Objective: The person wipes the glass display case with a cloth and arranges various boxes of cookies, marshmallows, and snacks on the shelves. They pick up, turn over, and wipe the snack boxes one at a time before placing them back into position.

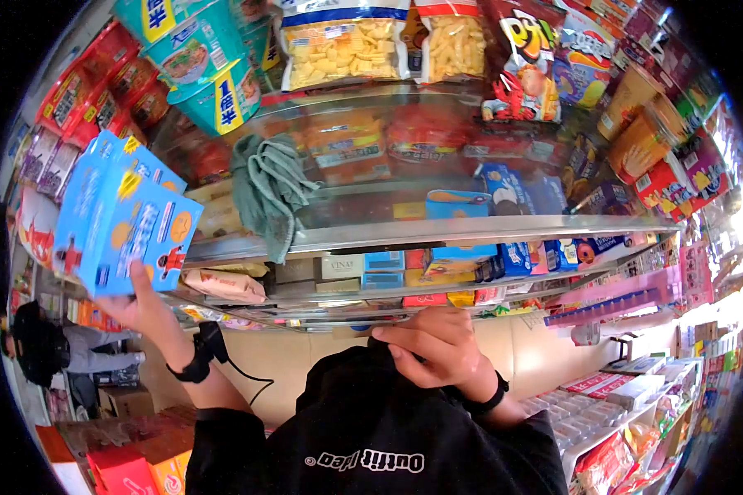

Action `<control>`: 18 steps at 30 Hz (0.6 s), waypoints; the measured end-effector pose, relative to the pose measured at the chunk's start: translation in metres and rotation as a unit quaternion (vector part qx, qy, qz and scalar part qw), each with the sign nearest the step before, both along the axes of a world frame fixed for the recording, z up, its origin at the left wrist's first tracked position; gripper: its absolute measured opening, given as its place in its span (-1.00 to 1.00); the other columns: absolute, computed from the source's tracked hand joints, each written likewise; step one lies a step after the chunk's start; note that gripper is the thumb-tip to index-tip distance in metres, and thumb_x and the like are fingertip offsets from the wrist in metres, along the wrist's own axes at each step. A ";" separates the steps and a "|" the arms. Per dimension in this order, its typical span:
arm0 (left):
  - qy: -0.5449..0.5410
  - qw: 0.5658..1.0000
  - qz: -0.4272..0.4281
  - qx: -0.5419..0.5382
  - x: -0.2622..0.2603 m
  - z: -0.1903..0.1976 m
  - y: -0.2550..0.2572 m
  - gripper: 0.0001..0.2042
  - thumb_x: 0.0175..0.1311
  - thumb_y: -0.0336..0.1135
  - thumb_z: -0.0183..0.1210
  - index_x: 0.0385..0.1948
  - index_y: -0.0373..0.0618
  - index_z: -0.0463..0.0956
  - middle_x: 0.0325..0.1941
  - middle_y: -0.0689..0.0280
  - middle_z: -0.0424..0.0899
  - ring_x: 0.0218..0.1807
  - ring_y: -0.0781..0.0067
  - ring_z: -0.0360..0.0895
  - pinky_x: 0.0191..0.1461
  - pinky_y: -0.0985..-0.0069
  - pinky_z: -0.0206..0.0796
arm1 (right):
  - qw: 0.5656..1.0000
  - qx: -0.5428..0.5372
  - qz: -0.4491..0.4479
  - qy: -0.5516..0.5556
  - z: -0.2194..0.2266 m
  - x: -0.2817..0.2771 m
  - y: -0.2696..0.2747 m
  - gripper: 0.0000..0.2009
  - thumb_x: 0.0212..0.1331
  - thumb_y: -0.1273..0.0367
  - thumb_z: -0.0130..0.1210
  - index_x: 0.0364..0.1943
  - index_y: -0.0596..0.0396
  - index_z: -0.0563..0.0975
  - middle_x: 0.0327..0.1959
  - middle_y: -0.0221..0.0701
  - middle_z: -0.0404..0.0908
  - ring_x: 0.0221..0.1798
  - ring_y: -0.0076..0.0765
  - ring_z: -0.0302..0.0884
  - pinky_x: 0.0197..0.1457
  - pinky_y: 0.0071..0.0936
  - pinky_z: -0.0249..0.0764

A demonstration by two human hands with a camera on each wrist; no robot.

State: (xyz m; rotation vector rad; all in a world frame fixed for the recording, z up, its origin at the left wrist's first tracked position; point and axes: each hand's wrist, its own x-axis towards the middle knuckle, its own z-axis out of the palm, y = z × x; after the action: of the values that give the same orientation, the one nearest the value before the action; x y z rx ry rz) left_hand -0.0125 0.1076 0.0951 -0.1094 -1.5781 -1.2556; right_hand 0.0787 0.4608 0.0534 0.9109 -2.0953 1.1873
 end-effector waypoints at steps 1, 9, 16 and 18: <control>-0.019 0.999 0.013 -0.033 -0.013 0.000 0.005 -0.27 0.20 -0.50 0.25 0.36 -0.31 -0.01 0.33 0.02 0.27 0.27 0.23 0.34 0.30 0.30 0.23 | 1.000 0.016 -0.013 -0.008 0.000 0.002 0.001 -0.74 -0.15 0.54 0.18 -0.26 0.14 0.64 -0.52 -0.35 0.61 -0.61 -0.31 0.50 -0.54 -0.45 0.38; 0.003 0.885 0.343 -0.315 -0.054 -0.001 -0.009 -0.10 0.11 0.01 0.36 0.35 -0.30 0.02 0.31 -0.02 0.29 0.32 -0.04 0.16 0.34 0.02 -0.05 | 0.966 0.107 -0.217 -0.097 -0.020 0.014 0.022 -0.80 -0.04 0.50 0.19 -0.26 0.05 0.64 -0.60 -0.38 0.47 -0.55 -0.23 0.50 -0.49 -0.33 0.43; 0.025 0.870 0.375 -0.318 -0.069 -0.005 -0.016 -0.10 0.03 0.05 0.41 0.31 -0.28 0.12 0.29 0.04 0.33 0.28 0.01 0.20 0.30 0.06 0.04 | 0.902 0.174 -0.370 -0.141 -0.051 -0.008 0.044 -0.62 0.11 0.44 0.13 0.07 -0.08 0.49 -0.02 -0.35 0.56 -0.27 -0.14 0.63 -0.36 -0.30 0.54; 0.029 0.877 0.364 -0.311 -0.069 -0.007 -0.013 -0.10 0.02 0.05 0.42 0.30 -0.28 0.13 0.29 0.04 0.33 0.29 0.01 0.19 0.29 0.06 0.05 | 0.877 0.207 -0.390 -0.190 -0.050 -0.016 0.044 -0.58 0.10 0.44 0.14 0.11 -0.09 0.45 0.07 -0.35 0.51 -0.24 -0.11 0.63 -0.34 -0.28 0.55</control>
State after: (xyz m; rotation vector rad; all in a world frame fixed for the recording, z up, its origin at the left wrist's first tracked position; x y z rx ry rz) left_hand -0.0811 0.0942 0.0881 0.0445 -1.6847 -0.1380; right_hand 0.0623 0.5044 0.0032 -0.0933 -2.6908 0.5096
